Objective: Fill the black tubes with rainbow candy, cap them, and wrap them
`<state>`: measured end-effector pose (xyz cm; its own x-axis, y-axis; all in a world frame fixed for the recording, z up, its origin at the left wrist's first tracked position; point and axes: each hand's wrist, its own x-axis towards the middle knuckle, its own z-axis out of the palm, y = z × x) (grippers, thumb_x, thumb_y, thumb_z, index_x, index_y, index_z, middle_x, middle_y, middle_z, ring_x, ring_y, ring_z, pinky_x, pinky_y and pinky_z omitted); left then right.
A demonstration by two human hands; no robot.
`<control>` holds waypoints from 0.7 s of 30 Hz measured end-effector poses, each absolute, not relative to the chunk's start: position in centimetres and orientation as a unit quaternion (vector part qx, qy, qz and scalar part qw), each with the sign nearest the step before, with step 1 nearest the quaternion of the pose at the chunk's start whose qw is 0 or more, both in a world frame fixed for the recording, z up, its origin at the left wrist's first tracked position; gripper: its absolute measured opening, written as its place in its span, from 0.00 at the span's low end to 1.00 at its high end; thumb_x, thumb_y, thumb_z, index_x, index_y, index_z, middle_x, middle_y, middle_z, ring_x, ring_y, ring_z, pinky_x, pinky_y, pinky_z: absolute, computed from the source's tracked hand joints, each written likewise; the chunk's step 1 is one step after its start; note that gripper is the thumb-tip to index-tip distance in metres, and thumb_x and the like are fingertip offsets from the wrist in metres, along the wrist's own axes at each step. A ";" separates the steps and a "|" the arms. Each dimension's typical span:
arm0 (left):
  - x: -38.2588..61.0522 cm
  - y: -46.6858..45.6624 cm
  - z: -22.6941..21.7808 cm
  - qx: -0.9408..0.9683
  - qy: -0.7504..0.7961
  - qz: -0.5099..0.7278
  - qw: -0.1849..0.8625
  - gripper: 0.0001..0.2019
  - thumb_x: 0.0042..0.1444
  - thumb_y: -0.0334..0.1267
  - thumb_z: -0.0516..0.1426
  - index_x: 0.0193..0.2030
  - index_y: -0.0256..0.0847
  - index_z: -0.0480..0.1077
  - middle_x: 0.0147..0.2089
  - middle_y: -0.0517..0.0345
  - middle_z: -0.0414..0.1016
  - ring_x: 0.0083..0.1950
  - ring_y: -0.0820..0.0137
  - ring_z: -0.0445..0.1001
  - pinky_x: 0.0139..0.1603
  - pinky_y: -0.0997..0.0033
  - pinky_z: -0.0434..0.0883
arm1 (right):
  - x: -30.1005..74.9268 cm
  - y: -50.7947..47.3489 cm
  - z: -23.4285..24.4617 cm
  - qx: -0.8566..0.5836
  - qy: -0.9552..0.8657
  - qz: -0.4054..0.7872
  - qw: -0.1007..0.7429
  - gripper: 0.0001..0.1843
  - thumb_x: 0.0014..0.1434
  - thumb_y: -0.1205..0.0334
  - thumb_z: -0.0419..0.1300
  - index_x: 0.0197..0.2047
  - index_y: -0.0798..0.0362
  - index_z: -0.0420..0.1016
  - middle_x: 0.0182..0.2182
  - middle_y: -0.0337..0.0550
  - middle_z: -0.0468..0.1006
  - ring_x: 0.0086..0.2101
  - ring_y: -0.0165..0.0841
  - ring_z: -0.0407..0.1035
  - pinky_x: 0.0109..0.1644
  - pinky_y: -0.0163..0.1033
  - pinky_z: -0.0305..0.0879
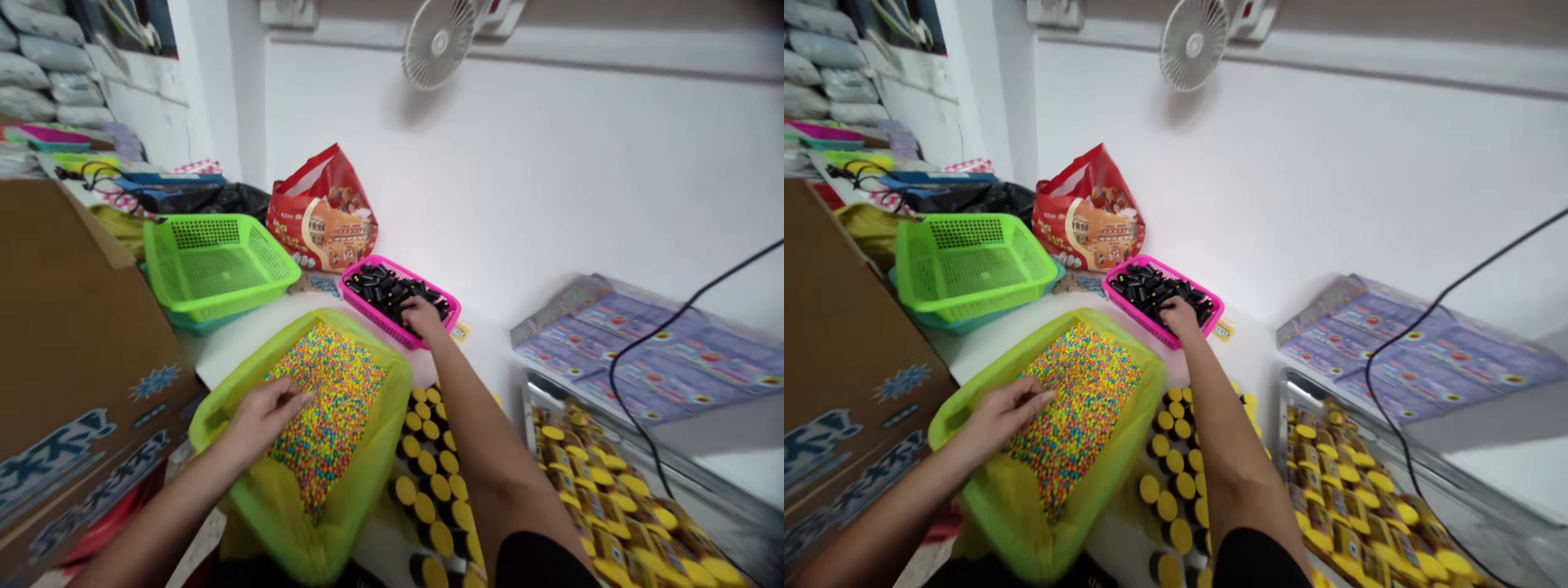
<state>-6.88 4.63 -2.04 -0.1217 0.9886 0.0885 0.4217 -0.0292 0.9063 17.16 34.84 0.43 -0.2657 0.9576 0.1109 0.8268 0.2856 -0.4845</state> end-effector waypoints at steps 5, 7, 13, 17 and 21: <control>-6.8 4.5 -1.8 0.554 0.631 0.435 0.326 0.20 0.59 0.54 0.54 0.25 0.41 0.63 0.22 0.65 0.59 0.26 0.72 0.59 0.29 0.72 0.57 | 15.6 29.9 -0.2 -0.501 -0.808 0.232 0.207 0.10 0.52 0.62 0.58 0.36 0.53 0.78 0.28 0.40 0.80 0.28 0.32 0.72 0.34 0.35 0.67; -6.9 4.3 -1.8 0.550 0.632 0.433 0.331 0.19 0.58 0.54 0.55 0.26 0.41 0.64 0.21 0.66 0.60 0.25 0.73 0.59 0.28 0.73 0.57 | 14.8 28.4 -0.4 -0.486 -0.815 0.241 0.205 0.07 0.50 0.62 0.60 0.31 0.53 0.78 0.27 0.39 0.79 0.29 0.32 0.72 0.36 0.35 0.67; -7.1 3.9 -2.0 0.534 0.626 0.448 0.348 0.20 0.58 0.54 0.55 0.25 0.41 0.63 0.20 0.66 0.59 0.24 0.73 0.60 0.27 0.73 0.57 | 13.5 27.4 -0.1 -0.503 -0.806 0.235 0.202 0.09 0.52 0.59 0.59 0.32 0.53 0.78 0.23 0.39 0.77 0.27 0.33 0.72 0.35 0.36 0.68; -7.1 3.9 -2.3 0.534 0.626 0.447 0.352 0.20 0.58 0.56 0.55 0.25 0.41 0.63 0.21 0.66 0.59 0.25 0.73 0.60 0.27 0.73 0.58 | 14.2 28.7 0.6 -0.531 -0.798 0.184 0.216 0.09 0.53 0.62 0.58 0.34 0.52 0.79 0.31 0.42 0.80 0.35 0.36 0.74 0.41 0.38 0.68; -7.2 3.8 -2.6 0.535 0.633 0.445 0.340 0.20 0.60 0.55 0.54 0.26 0.41 0.62 0.23 0.65 0.57 0.26 0.72 0.60 0.28 0.73 0.57 | 15.6 30.2 0.9 -0.564 -0.786 0.159 0.197 0.08 0.52 0.67 0.59 0.32 0.53 0.80 0.27 0.43 0.79 0.31 0.37 0.74 0.39 0.39 0.68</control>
